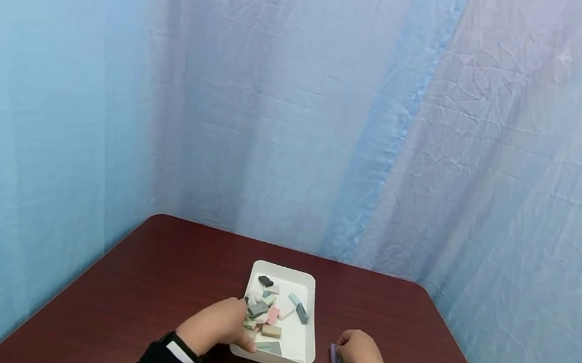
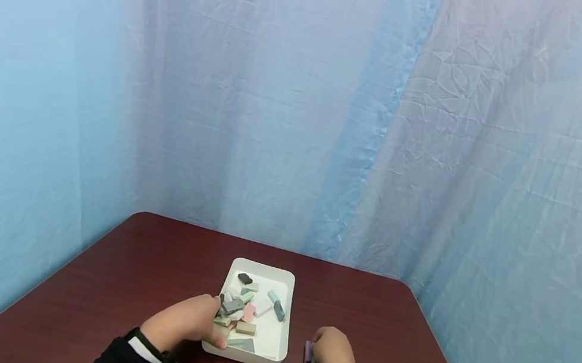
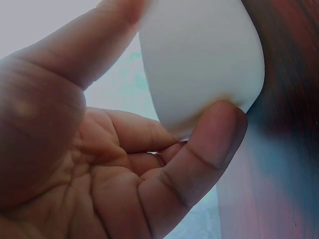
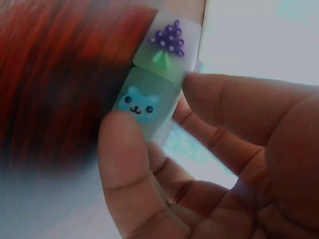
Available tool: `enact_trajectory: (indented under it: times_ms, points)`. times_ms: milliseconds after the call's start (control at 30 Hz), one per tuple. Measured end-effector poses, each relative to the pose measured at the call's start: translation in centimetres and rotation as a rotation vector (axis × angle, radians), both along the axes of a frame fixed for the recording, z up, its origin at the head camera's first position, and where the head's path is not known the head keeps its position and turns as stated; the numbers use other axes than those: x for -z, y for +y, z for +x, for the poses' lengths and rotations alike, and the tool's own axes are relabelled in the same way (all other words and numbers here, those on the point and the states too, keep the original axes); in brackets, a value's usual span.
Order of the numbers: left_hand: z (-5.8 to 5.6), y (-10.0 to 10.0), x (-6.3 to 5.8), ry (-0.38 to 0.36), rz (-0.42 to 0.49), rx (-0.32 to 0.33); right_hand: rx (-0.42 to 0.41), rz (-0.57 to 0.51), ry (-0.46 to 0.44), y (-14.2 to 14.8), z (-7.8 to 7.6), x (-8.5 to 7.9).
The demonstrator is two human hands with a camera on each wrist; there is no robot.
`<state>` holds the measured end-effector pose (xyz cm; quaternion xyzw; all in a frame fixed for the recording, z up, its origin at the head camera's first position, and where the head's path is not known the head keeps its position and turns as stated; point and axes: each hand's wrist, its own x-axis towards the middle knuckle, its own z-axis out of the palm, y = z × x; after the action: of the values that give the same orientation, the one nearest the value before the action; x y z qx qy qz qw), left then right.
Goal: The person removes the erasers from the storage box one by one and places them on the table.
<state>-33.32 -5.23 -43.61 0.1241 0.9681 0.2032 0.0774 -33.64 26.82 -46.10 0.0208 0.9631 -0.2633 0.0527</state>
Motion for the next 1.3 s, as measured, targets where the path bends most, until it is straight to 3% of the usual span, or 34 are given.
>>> enact_trajectory:
  times_ms: [333, 433, 567, 667, 833, 1000, 1133, 1300]
  points:
    - [-0.4, 0.2, 0.3, -0.014, -0.017, -0.004, -0.017, 0.014, -0.009, -0.1, 0.2, -0.3]
    - [-0.3, 0.2, 0.1, -0.014, -0.017, -0.011, -0.011, 0.078, -0.001, -0.4, 0.1, -0.5]
    - [-0.1, 0.1, 0.0, -0.013, -0.008, -0.018, 0.017, 0.170, 0.050, -1.9, 0.4, -2.1]
    - [0.0, 0.0, -0.1, -0.014, 0.006, -0.024, 0.010, 0.145, 0.116, -3.9, 0.6, -3.8]
    - [-0.2, -0.2, -0.2, -0.010, 0.015, -0.019, -0.185, 0.072, 0.192, -8.1, 0.9, -5.1]
    - [-0.1, -0.1, -0.1, -0.009, 0.006, 0.009, -0.408, 0.067, 0.098, -11.0, 1.0, -4.0]
    - [0.3, 0.1, 0.1, -0.015, 0.012, 0.024, -0.476, 0.073, 0.032, -12.1, 0.9, -2.9]
    - [0.3, 0.0, 0.0, 0.000, 0.020, 0.010, -0.492, 0.119, 0.128, -13.1, 0.5, -2.2]
